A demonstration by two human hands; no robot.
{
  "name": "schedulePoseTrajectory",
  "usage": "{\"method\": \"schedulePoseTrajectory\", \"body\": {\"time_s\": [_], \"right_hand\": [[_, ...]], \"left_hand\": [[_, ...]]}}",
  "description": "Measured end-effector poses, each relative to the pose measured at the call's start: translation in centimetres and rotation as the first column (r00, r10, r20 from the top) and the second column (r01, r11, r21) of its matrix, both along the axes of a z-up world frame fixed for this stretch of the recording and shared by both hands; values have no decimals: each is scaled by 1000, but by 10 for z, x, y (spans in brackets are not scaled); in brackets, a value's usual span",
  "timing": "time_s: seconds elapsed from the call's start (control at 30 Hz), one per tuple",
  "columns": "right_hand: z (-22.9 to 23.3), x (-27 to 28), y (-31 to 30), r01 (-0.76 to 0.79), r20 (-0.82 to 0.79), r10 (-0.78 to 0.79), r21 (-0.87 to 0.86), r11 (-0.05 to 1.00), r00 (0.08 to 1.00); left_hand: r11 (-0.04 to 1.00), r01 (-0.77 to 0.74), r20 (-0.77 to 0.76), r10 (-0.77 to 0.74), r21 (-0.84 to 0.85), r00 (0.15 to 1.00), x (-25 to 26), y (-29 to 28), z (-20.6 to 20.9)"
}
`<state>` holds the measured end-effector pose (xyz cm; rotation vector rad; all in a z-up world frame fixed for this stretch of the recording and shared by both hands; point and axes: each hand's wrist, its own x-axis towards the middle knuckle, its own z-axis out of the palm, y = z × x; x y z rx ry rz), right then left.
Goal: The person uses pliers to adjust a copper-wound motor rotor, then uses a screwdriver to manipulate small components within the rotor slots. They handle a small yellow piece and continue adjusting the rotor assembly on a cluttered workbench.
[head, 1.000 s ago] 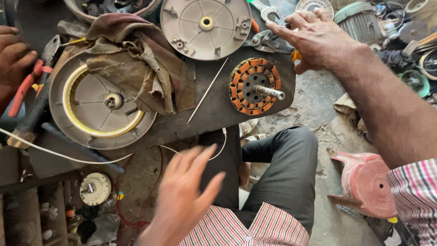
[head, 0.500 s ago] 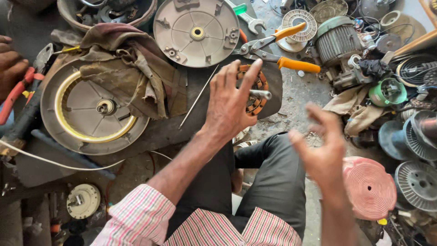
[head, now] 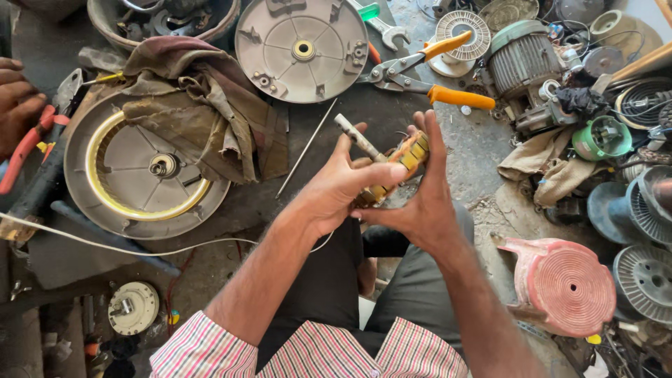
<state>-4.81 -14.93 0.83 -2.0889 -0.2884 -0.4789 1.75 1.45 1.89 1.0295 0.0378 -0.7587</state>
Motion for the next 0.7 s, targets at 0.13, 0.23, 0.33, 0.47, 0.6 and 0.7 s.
{"method": "schedulePoseTrajectory", "body": {"time_s": [0.13,0.23,0.33,0.47,0.6,0.7], "right_hand": [[-2,8,18,103,-8,-103,60,993,995],[0,13,24,145,-73,-133,180,973,988],[1,21,27,226,-9,-226,-15,974,974],[0,27,36,211,51,-208,-87,974,977],[9,27,33,109,26,-106,-125,986,994],[16,26,21,11,-35,-10,41,999,999]], "left_hand": [[1000,17,-3,-17,7,1000,12,9,0],[985,-18,114,-2,172,993,7,24,22],[847,-225,454,-22,482,891,-10,35,48],[682,-551,843,-188,481,504,-25,29,49],[681,-611,915,-295,404,276,-11,12,23],[705,-596,923,-295,384,245,-3,12,9]]}}
